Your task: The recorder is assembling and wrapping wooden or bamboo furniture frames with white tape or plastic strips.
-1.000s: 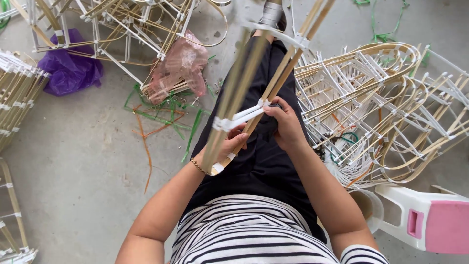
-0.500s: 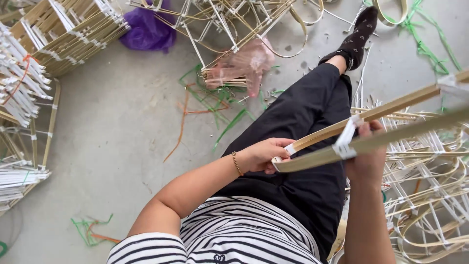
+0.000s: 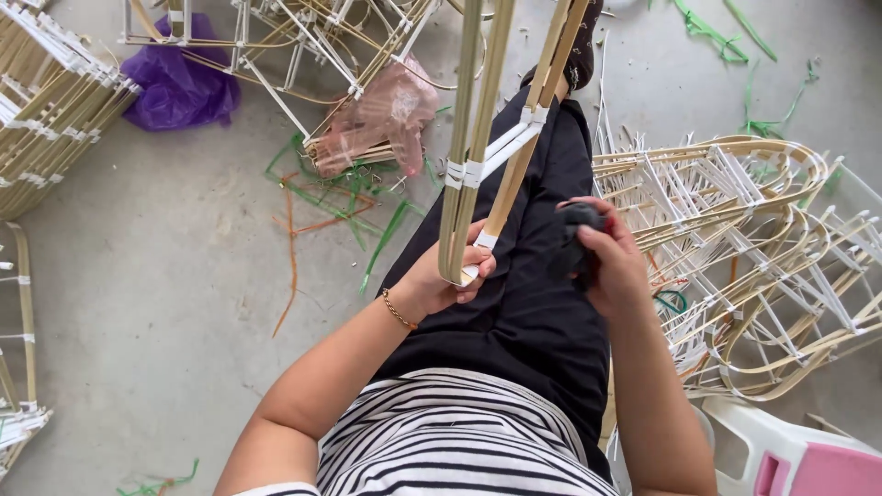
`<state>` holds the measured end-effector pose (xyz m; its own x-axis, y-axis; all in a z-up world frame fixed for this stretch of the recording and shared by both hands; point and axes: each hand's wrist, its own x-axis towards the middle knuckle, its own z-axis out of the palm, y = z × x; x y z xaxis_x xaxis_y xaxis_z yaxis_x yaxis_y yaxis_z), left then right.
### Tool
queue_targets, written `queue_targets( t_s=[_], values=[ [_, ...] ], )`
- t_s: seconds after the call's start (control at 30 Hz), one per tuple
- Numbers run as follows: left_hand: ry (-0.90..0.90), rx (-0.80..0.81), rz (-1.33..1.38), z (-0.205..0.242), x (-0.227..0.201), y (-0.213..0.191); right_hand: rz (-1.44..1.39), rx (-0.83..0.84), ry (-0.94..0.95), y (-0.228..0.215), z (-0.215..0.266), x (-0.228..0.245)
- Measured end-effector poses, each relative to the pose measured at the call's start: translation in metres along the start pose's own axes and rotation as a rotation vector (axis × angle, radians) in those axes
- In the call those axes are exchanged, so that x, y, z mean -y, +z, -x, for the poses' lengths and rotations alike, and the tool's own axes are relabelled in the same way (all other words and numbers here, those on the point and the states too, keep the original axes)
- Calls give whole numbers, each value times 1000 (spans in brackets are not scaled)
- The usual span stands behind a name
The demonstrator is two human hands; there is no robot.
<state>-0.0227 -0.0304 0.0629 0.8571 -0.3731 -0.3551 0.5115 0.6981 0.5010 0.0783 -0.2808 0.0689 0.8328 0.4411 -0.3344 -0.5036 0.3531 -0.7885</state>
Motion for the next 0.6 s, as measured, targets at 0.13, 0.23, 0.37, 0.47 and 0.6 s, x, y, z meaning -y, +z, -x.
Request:
queue_targets(
  t_s=[0.13,0.23,0.37,0.47,0.6],
  values=[
    [-26,-93,21,-5,10,5,216,63,-93,22,-6,-20],
    [47,-95,-28,-10,16,10,715,67,-325,54,-6,-17],
    [133,-173,-31,-20,32,12,1238,76,-706,71,-17,-7],
    [139,-217,-76,-25,44,13,1350,-18,-822,69,-21,-1],
    [141,-300,-138,-27,38,21,1267,-12,-682,65,-8,-21]
  ],
)
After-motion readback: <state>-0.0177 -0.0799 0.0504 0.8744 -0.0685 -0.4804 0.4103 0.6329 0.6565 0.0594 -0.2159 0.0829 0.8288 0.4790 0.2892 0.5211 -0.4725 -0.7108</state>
